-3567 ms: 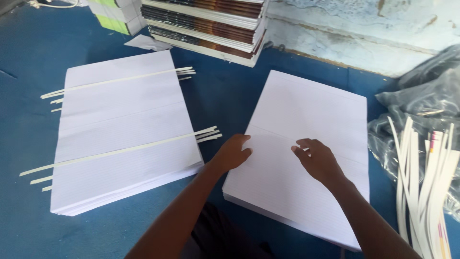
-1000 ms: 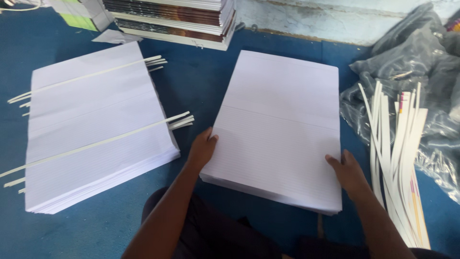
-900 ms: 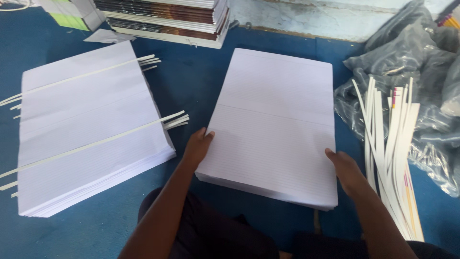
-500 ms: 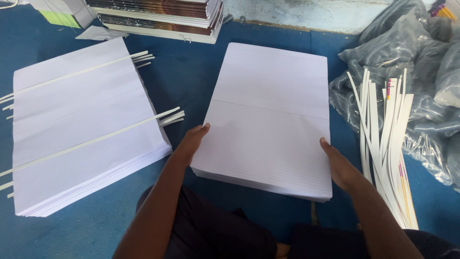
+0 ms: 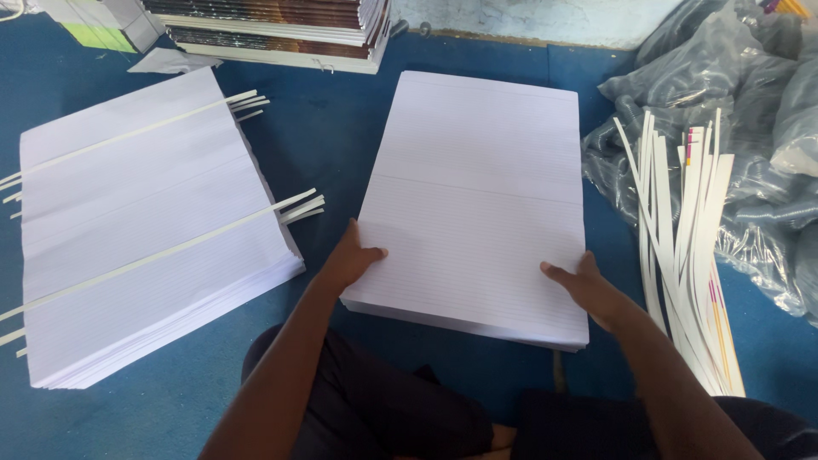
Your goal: The person folds lined paper sheets in half and stacks them. They then place white plastic strips across the folded edges of the stack and flip through the pages to check alignment.
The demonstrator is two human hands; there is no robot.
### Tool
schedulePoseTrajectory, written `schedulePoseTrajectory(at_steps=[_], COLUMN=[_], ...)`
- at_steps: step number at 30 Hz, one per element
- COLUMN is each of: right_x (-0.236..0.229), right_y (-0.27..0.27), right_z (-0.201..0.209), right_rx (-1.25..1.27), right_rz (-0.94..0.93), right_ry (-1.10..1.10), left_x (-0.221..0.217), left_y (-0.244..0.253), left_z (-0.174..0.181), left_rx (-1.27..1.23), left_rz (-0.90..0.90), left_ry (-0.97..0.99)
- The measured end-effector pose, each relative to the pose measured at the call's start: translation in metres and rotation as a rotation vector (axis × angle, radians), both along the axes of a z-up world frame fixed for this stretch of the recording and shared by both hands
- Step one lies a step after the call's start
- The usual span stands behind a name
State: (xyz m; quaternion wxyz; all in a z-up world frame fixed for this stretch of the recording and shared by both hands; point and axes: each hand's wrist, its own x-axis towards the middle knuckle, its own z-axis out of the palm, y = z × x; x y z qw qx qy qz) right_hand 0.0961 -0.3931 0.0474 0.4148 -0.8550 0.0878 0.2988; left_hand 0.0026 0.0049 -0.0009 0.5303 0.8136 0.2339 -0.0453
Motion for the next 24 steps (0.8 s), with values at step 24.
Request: schedulePoseTrajectory(at_steps=[24], right_x=[0.005], right_y=[-0.011], right_z=[-0.025], right_rx=[-0.128], right_rz=[0.059], right_ry=[-0.297], left_x=[0.0], left_y=[-0.197], left_z=[0.022], left_rx=[0.273], left_rz=[-0.468], left_ry=[-0.637])
